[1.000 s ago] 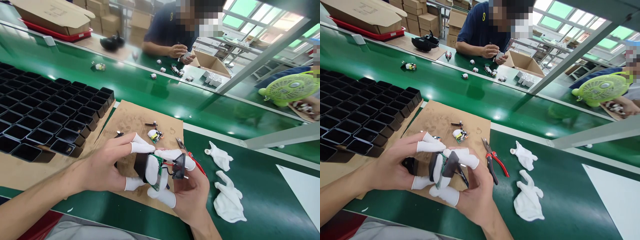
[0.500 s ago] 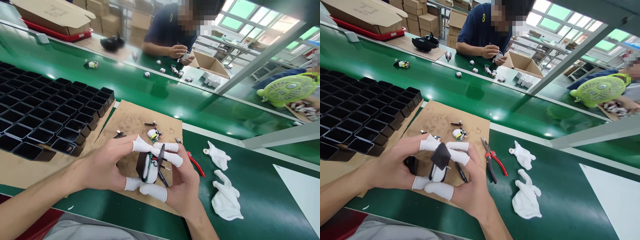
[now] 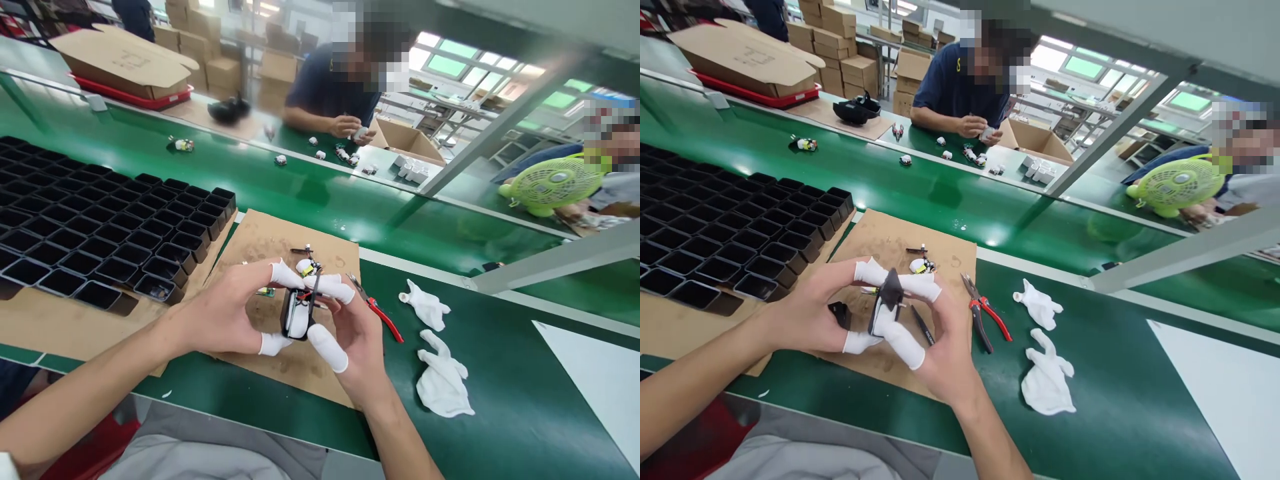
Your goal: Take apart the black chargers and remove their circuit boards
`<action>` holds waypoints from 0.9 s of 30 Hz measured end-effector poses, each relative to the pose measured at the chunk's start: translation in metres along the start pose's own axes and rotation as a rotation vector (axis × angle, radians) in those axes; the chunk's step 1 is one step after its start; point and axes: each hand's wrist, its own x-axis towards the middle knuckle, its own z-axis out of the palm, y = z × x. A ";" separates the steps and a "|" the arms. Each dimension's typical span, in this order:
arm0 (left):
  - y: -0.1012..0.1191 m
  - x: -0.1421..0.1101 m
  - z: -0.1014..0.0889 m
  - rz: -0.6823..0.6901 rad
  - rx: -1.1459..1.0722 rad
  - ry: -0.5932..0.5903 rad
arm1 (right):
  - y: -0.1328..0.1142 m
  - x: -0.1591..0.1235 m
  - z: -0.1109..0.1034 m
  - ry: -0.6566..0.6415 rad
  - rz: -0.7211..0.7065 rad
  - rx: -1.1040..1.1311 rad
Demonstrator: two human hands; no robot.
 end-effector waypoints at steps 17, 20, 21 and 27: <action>0.058 -0.063 0.017 0.070 0.057 0.116 | -0.051 -0.066 0.046 0.144 0.150 0.138; 0.065 -0.073 0.023 0.046 -0.054 0.152 | -0.055 -0.080 0.051 0.130 0.121 0.172; 0.067 -0.077 0.025 0.035 -0.080 0.164 | -0.056 -0.086 0.053 0.125 0.107 0.193; 0.080 -0.101 0.037 0.010 -0.120 0.200 | -0.057 -0.119 0.065 0.151 0.067 0.189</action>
